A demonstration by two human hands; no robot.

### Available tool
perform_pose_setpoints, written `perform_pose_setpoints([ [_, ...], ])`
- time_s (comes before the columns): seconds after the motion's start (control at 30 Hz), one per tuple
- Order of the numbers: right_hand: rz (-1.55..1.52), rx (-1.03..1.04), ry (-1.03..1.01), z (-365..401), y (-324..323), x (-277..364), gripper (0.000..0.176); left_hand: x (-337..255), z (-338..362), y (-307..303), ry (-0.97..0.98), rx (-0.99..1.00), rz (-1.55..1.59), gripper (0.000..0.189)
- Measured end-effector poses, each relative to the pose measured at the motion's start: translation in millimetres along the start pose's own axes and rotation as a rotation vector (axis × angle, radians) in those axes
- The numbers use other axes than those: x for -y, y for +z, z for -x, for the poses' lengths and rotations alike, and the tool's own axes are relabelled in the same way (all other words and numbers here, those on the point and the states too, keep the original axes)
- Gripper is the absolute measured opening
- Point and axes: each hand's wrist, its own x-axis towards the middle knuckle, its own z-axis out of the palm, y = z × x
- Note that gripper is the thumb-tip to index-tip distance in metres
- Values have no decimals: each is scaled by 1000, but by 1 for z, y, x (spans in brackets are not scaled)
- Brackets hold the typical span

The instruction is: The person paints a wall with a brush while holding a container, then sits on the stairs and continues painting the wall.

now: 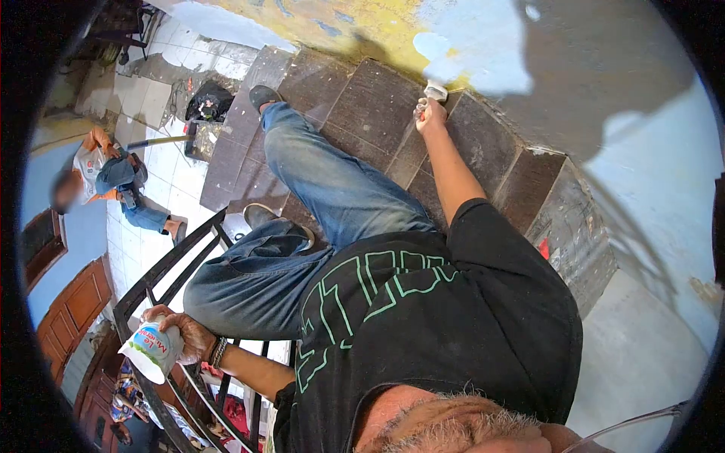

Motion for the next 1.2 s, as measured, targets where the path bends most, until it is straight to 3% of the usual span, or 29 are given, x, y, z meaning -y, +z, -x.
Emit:
perform_pose_setpoints([
  [0.17, -101, 104, -167, 25, 6, 2, 16, 9, 0, 4, 8, 37, -47, 53],
  [0.23, -68, 128, -322, 45, 12, 10, 15, 11, 0, 6, 7, 20, -64, 53],
  [0.4, -132, 248, -365, 77, 16, 32, 13, 3, 0, 1, -5, 33, -37, 52],
  [0.53, -167, 438, -345, 104, 6, 39, 11, 8, 1, 2, 12, 77, -34, 48],
  [0.7, -29, 348, -29, 113, -12, 2, 19, 5, -1, -1, -5, 93, -7, 47],
  [0.83, 5, 307, -59, 76, -21, -18, 16, 1, -2, -2, 2, 86, -37, 49],
  [0.9, 37, 192, -76, 57, -22, -18, 12, -5, -2, -6, 1, 75, -40, 50],
  [1.0, 53, 231, -80, 41, -25, -11, 10, -3, 0, -3, -12, 64, -21, 51],
  [1.2, 61, 225, 88, 3, -17, -1, 13, 3, 0, 0, -4, 72, -34, 53],
])
